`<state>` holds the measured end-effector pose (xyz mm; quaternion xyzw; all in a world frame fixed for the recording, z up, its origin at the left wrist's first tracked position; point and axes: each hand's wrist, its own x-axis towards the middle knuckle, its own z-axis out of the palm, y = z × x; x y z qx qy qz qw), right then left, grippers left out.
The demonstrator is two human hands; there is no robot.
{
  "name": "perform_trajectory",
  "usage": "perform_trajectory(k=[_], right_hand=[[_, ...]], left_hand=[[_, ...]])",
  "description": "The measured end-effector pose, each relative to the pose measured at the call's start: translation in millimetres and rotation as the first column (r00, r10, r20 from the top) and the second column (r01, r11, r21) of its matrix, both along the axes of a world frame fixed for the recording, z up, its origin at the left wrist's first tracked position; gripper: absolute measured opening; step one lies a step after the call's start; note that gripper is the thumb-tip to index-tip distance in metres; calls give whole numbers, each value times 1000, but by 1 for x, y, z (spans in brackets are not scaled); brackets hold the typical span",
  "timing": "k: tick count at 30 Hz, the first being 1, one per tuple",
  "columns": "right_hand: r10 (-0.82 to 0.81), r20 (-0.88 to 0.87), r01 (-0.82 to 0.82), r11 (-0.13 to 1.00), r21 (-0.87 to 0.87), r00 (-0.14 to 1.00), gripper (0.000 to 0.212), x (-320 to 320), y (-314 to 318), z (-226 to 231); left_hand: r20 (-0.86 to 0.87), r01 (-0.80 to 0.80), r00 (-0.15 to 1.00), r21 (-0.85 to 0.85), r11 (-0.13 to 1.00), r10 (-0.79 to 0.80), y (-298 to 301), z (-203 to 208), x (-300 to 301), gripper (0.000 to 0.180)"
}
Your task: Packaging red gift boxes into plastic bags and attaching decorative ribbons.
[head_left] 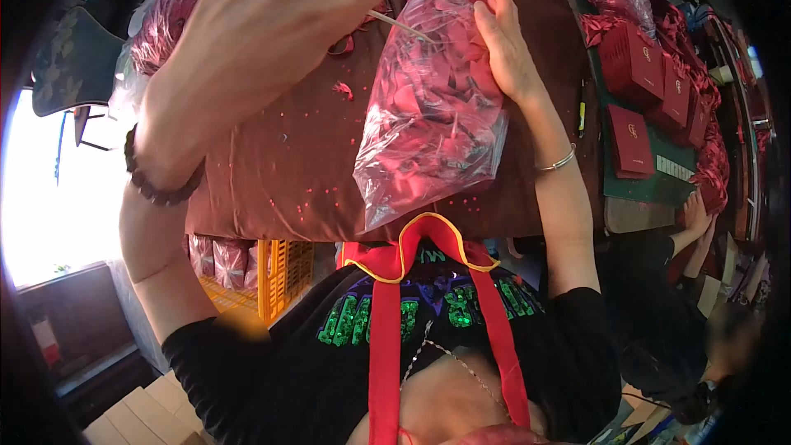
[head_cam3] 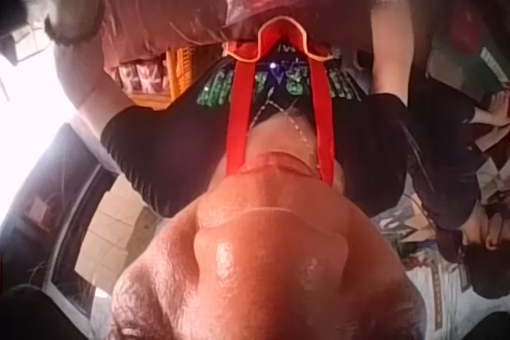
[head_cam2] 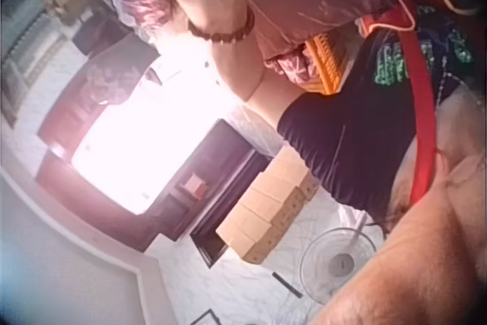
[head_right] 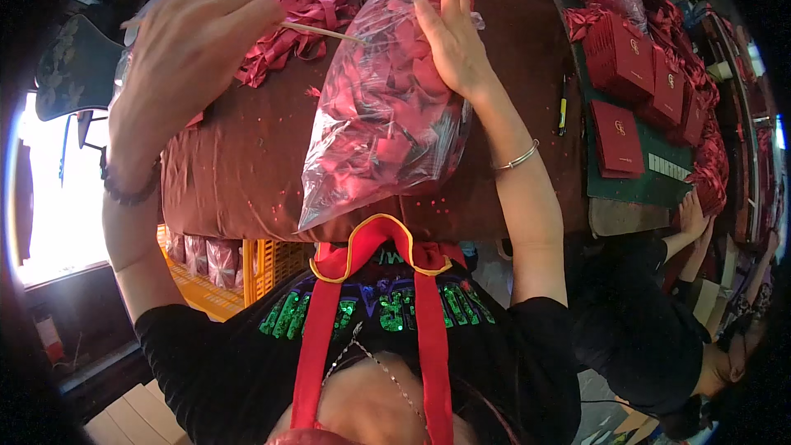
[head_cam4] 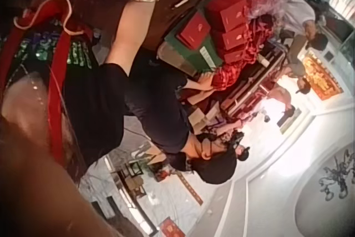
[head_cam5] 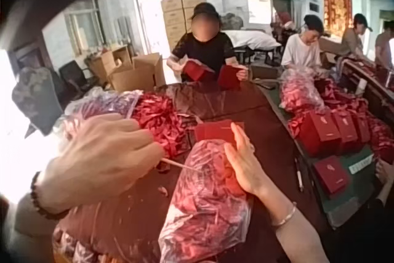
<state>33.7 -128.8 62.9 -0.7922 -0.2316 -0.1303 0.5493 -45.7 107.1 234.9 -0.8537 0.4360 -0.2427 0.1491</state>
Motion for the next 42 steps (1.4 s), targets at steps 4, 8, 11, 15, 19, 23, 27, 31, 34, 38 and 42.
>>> perform_trajectory(k=[4,8,11,15,19,23,27,31,34,38,42], right_hand=[[1,-22,-3,998,-57,1000,69,-1,5,1],[14,-38,-17,997,-82,999,70,0,1,0],[13,33,-9,994,-110,999,67,2,2,-4],[90,27,-75,929,-362,996,63,1,-8,2],[-141,128,168,959,-228,982,60,-12,-16,4],[-19,-568,235,921,310,823,64,-56,-47,-9],[362,-777,310,767,562,514,69,-102,-73,-67],[517,-632,419,477,773,577,63,-122,-59,-69],[630,-538,374,387,843,561,62,-125,-82,-82],[542,-661,536,396,746,519,59,-157,-88,-99],[517,-720,677,319,663,462,57,-187,-90,-124]], left_hand=[[-74,-13,997,29,999,15,-15,-37,25,11],[-180,-2,983,114,993,22,-19,-36,34,10],[-143,-85,987,-32,996,79,-4,-7,25,5],[-573,-507,782,-358,784,244,22,-8,17,13],[-791,-835,527,-551,-15,-310,53,-138,33,28],[-468,-967,256,-119,-227,-845,-5,-237,23,21],[134,-988,154,-12,-157,-979,-40,-301,26,19],[-397,-863,503,-270,-426,-768,-69,-293,7,19],[-546,-815,576,-326,-479,-608,-96,-261,-6,20],[-570,-840,541,-403,-363,-619,-101,-226,-31,15],[-388,-913,407,-151,-379,-827,-85,-153,-53,9]])
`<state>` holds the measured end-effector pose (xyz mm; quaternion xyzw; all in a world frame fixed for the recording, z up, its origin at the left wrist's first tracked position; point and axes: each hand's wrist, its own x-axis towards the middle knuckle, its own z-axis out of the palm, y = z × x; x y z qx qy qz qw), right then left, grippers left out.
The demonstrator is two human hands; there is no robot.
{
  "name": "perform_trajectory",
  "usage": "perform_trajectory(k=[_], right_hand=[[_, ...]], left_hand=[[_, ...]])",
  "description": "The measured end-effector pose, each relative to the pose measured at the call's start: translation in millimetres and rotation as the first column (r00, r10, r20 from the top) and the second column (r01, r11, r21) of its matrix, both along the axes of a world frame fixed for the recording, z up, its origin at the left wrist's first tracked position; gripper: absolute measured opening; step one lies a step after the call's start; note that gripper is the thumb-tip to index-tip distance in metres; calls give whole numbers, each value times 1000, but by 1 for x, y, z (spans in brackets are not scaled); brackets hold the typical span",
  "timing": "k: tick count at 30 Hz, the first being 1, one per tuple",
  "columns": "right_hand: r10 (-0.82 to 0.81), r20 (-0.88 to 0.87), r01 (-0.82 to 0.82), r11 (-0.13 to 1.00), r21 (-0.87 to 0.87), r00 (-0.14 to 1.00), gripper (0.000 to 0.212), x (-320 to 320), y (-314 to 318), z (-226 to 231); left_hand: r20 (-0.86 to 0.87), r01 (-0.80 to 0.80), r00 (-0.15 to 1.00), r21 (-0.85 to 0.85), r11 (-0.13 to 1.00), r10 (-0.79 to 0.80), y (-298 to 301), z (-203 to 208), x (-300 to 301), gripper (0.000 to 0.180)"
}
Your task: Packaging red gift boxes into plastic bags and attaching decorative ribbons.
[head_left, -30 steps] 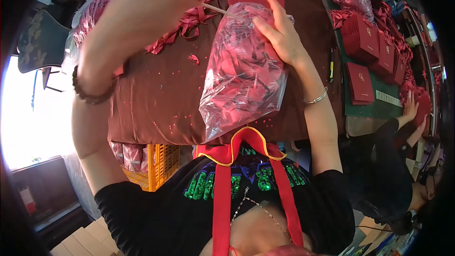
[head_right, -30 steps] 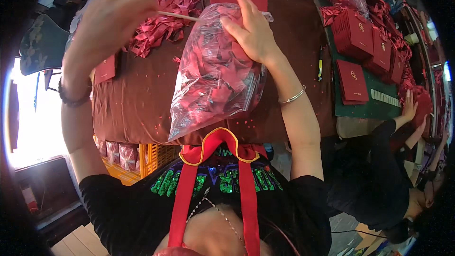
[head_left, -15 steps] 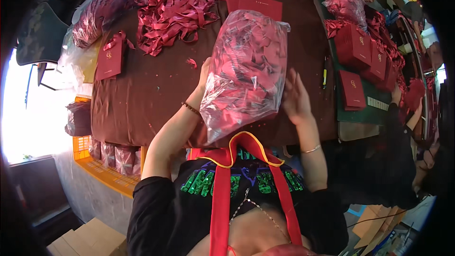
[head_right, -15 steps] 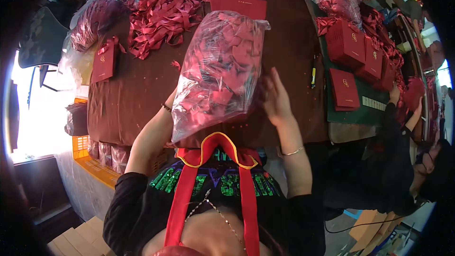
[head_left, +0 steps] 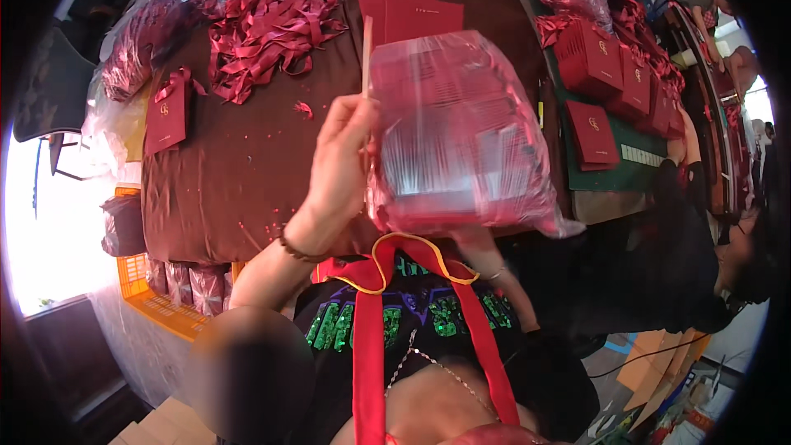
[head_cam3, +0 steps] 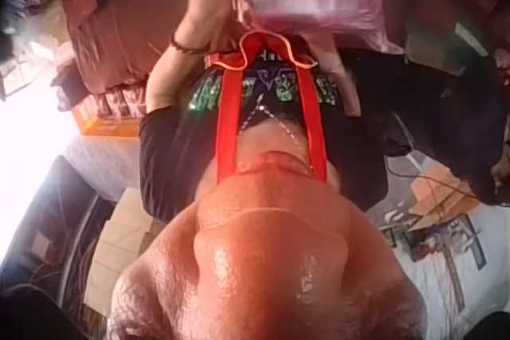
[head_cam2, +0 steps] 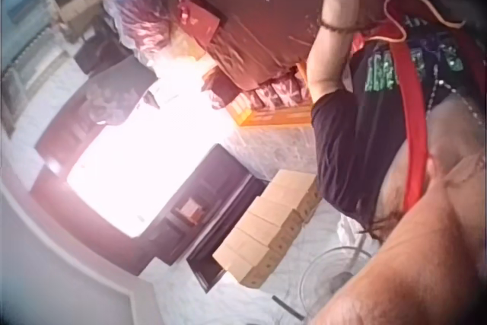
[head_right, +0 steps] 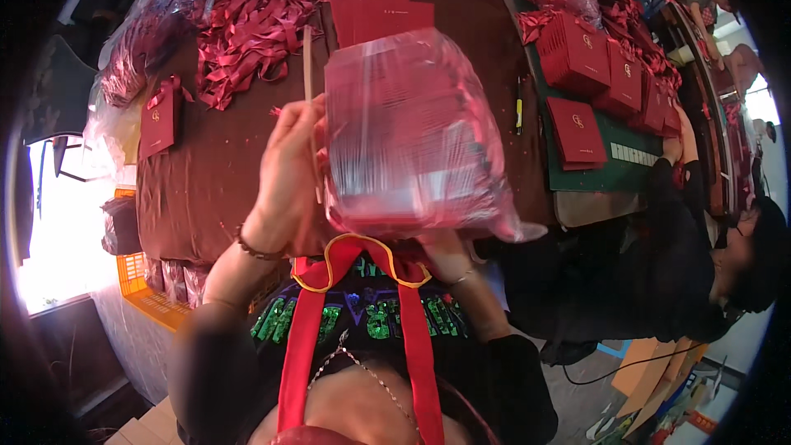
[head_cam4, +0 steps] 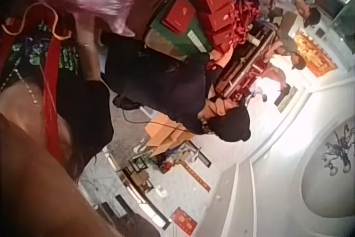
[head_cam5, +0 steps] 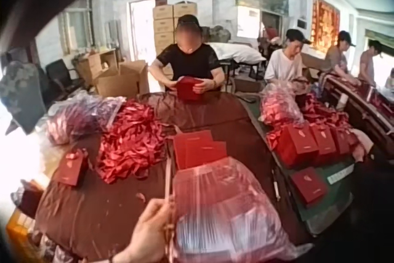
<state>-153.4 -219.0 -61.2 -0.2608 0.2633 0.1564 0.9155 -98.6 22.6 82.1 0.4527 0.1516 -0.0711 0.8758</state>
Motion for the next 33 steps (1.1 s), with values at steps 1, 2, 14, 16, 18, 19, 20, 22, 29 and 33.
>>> perform_trajectory(k=[1,2,14,16,18,19,20,22,29,33], right_hand=[[2,-26,-2,999,32,1000,56,-3,7,-9],[-18,-57,21,998,51,998,56,-7,9,-15],[458,-406,-603,695,-392,791,45,-81,-43,35],[415,-349,-521,440,-731,840,43,-71,-117,20],[287,-90,-217,451,-866,954,42,-30,-145,52],[277,-30,-149,419,-896,960,45,-8,-139,66],[272,37,-75,390,-918,962,48,16,-127,81],[467,192,-39,441,-897,863,62,56,-63,117],[658,163,-214,453,-865,735,75,89,-9,116],[523,189,-184,579,-794,831,72,84,-1,115]], left_hand=[[70,13,998,-43,999,-10,8,5,-2,11],[130,48,991,-98,994,-35,12,6,1,14],[154,-120,924,986,117,-350,134,-40,21,11],[196,-214,876,977,9,-440,135,-27,13,14],[220,-221,870,974,51,-441,129,-19,12,13],[220,-215,857,974,65,-465,127,-19,12,12],[222,-214,843,974,73,-489,124,-20,13,12],[213,-209,848,976,62,-485,124,-29,13,12],[221,-218,829,974,67,-514,116,-42,31,12],[233,-217,845,972,90,-481,146,-32,20,12]])
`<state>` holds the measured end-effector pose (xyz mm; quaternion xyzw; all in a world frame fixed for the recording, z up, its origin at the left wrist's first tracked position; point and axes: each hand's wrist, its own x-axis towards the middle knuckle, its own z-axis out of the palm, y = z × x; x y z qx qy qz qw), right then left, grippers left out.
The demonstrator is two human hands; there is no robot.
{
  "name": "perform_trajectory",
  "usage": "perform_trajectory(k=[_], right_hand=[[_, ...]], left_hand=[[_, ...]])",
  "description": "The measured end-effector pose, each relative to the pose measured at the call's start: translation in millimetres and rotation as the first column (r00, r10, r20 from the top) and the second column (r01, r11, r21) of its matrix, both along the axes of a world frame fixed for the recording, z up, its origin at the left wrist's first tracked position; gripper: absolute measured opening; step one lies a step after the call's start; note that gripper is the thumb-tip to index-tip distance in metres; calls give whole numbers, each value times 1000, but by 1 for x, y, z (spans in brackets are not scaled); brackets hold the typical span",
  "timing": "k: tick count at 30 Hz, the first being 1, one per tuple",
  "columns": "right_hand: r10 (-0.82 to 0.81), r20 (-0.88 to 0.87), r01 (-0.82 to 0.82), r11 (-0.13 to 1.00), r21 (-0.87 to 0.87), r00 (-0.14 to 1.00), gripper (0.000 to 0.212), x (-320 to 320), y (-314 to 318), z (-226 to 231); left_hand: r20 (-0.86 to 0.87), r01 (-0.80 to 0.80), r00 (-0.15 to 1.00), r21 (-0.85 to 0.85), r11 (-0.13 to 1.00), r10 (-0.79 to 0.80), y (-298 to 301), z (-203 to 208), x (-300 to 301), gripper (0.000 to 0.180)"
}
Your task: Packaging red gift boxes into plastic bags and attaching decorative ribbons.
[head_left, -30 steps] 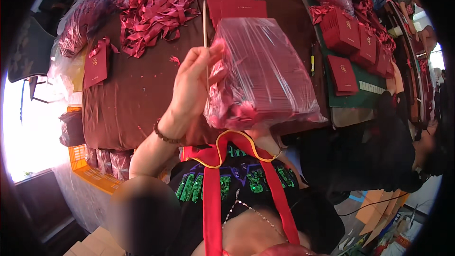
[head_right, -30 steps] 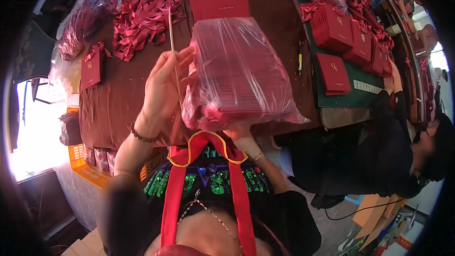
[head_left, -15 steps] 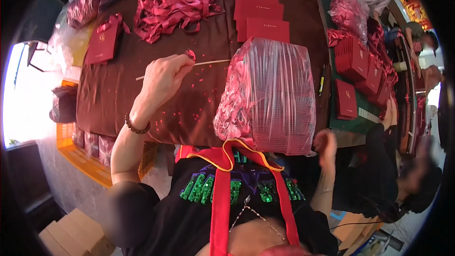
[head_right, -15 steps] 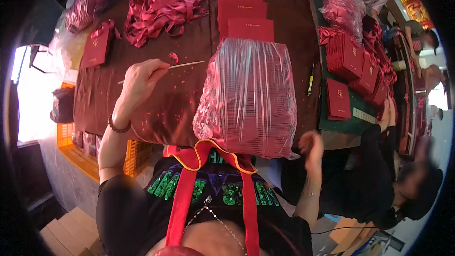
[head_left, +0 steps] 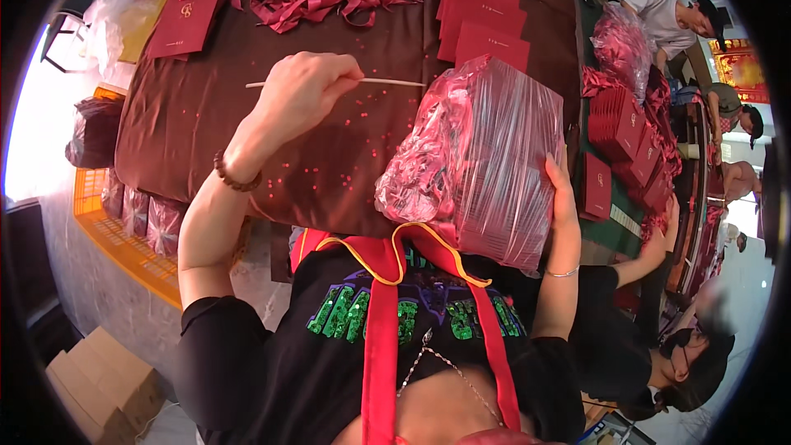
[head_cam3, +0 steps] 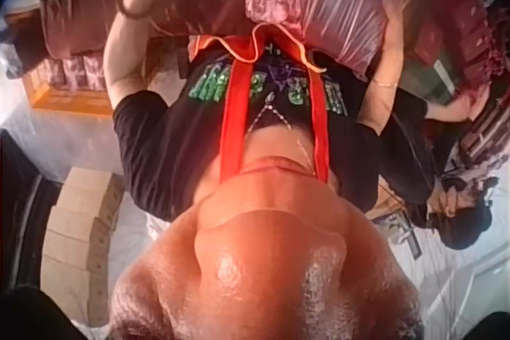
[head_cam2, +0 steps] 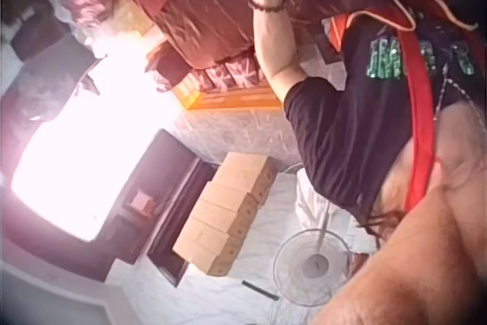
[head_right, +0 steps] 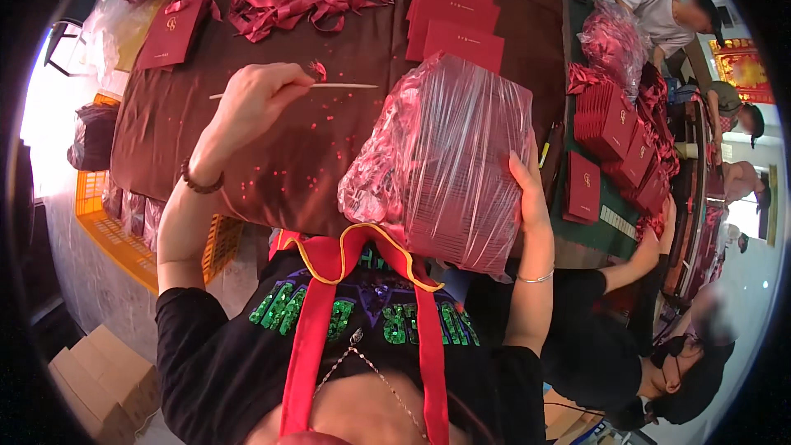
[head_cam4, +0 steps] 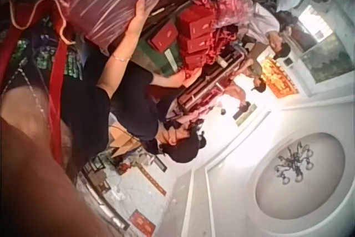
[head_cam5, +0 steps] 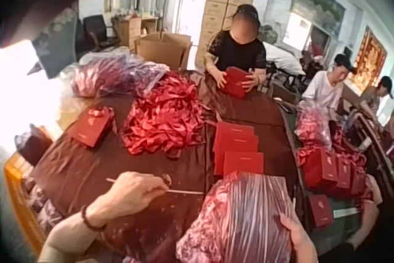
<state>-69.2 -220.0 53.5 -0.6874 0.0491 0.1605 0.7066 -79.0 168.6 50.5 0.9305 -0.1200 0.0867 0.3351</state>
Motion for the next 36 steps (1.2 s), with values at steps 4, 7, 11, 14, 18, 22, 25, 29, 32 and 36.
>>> perform_trajectory(k=[4,7,11,14,18,22,25,29,32,36], right_hand=[[-6,-23,6,1000,10,1000,72,-1,-8,-10],[34,-56,-34,999,-7,998,74,4,-24,-23],[9,-41,-10,1000,-18,999,75,3,-27,-26],[-11,8,12,999,-38,1000,75,0,-12,-16],[1,26,0,999,-37,1000,74,3,-22,-28],[41,-35,-39,998,53,999,73,6,-33,-41],[42,1,-42,998,49,999,74,2,-20,-30],[15,63,-16,1000,10,998,76,-2,-17,-23],[24,82,-20,998,-53,996,77,0,-17,-22],[-13,76,5,995,104,997,72,-1,-19,-18]], left_hand=[[26,11,1000,122,992,-14,-30,-20,1,12],[18,99,994,231,968,-106,-62,-32,15,13],[-46,2,999,111,994,3,-22,-8,-3,14],[-111,10,994,65,998,-3,11,5,-30,13],[-88,148,986,89,985,-140,-16,-5,-48,13],[-96,225,974,257,940,-207,-57,-17,-44,13],[-59,230,973,146,962,-224,-26,-5,-44,11],[-175,-129,979,-115,985,107,28,-1,-45,11],[36,-273,962,84,958,271,52,-52,-39,10],[129,-345,932,32,938,338,44,-97,-5,9]])
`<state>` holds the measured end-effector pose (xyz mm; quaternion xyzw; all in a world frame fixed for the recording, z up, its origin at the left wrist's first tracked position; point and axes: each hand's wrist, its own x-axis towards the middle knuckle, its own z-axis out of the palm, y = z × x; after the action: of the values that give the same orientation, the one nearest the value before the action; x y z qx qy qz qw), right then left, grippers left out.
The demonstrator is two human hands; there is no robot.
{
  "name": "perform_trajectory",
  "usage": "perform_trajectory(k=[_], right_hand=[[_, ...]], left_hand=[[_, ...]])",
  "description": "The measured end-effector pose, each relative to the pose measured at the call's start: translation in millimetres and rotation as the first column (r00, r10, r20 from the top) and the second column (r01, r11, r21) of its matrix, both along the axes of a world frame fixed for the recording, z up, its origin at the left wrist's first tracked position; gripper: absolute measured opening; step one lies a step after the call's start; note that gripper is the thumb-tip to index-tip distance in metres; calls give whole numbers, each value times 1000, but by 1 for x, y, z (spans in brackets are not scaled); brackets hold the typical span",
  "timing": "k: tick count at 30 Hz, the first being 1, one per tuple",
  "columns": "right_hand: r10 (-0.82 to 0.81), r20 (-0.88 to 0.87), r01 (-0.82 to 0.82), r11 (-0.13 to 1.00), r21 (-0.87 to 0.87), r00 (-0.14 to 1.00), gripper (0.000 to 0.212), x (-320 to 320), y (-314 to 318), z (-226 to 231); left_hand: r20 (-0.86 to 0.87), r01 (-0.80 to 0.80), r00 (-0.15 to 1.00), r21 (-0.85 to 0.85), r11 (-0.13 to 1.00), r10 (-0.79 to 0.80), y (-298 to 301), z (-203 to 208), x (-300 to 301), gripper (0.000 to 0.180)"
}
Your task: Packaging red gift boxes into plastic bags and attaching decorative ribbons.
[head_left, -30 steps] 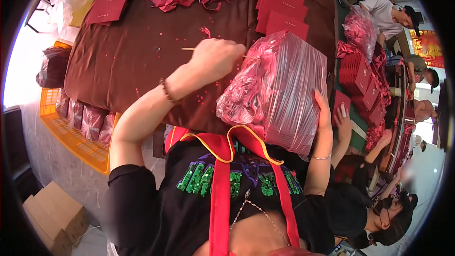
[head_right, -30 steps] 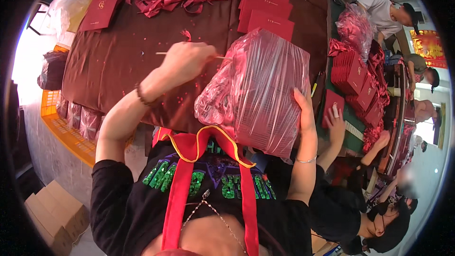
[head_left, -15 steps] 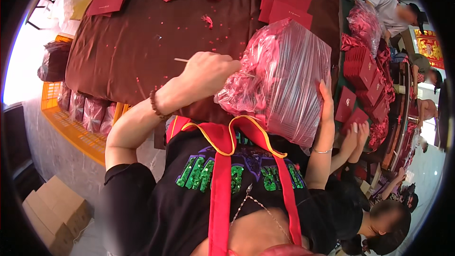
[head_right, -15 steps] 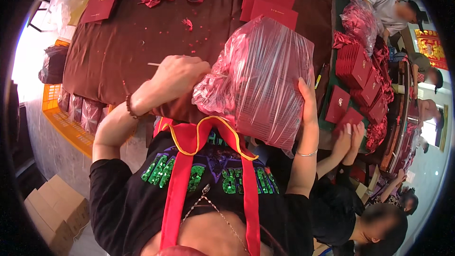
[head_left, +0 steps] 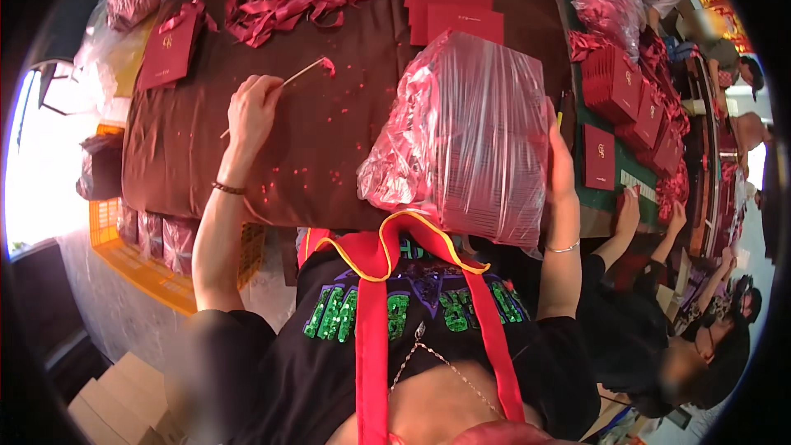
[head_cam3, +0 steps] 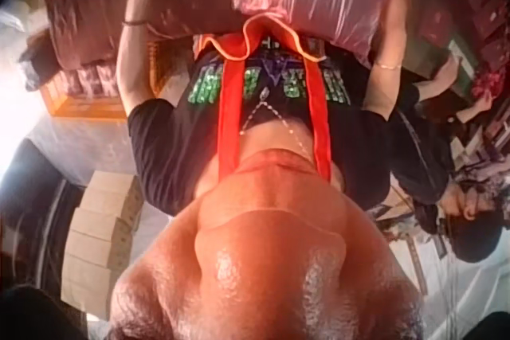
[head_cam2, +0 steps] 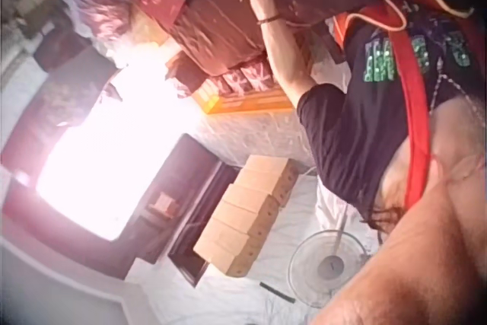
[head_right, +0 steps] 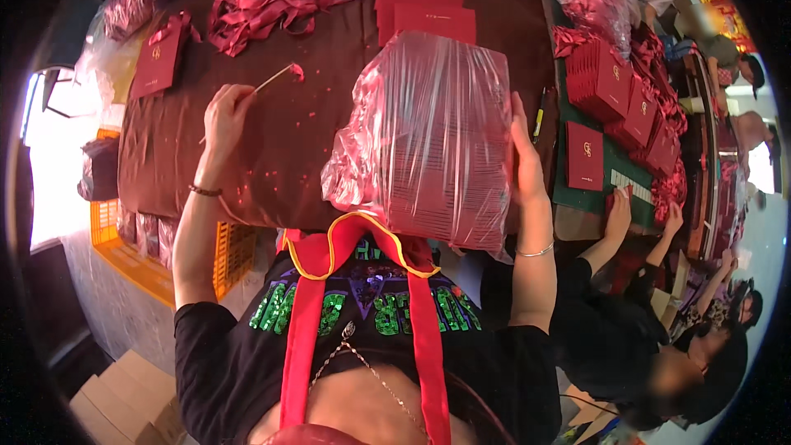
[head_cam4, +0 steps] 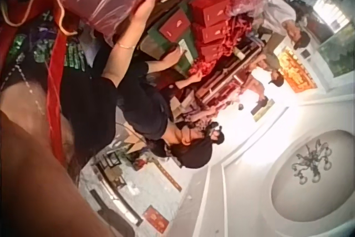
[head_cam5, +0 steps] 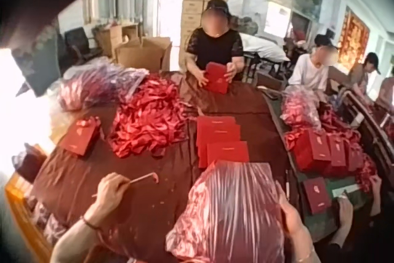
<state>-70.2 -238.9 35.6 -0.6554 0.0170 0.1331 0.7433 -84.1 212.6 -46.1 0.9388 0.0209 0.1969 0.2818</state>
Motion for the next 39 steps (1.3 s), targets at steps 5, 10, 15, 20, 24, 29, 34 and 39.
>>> perform_trajectory(k=[5,10,15,20,24,29,34,39], right_hand=[[37,-115,-7,970,243,993,66,6,-7,-6],[-81,-245,141,961,238,966,63,3,-1,-14],[-84,-372,230,901,368,925,67,3,-13,-42],[-61,-212,113,964,242,975,64,-1,34,-50],[-122,-130,153,952,266,984,59,-14,42,-62],[-171,-18,168,942,290,985,53,6,79,-101],[-291,345,371,909,-192,892,48,34,81,-134],[-312,479,440,879,-182,820,45,37,45,-61]], left_hand=[[15,-12,1000,157,987,10,-13,0,42,11],[90,196,979,-197,961,-182,-91,26,60,26],[-280,-284,705,-953,103,-651,-175,5,26,74],[-164,-215,746,-977,0,-646,-183,6,25,65],[-47,148,805,-950,277,-592,-179,41,32,59],[-19,504,861,-89,859,-508,-164,92,66,48],[-62,448,878,459,768,-475,-176,158,61,40],[80,281,914,581,764,-397,-189,102,89,44]])
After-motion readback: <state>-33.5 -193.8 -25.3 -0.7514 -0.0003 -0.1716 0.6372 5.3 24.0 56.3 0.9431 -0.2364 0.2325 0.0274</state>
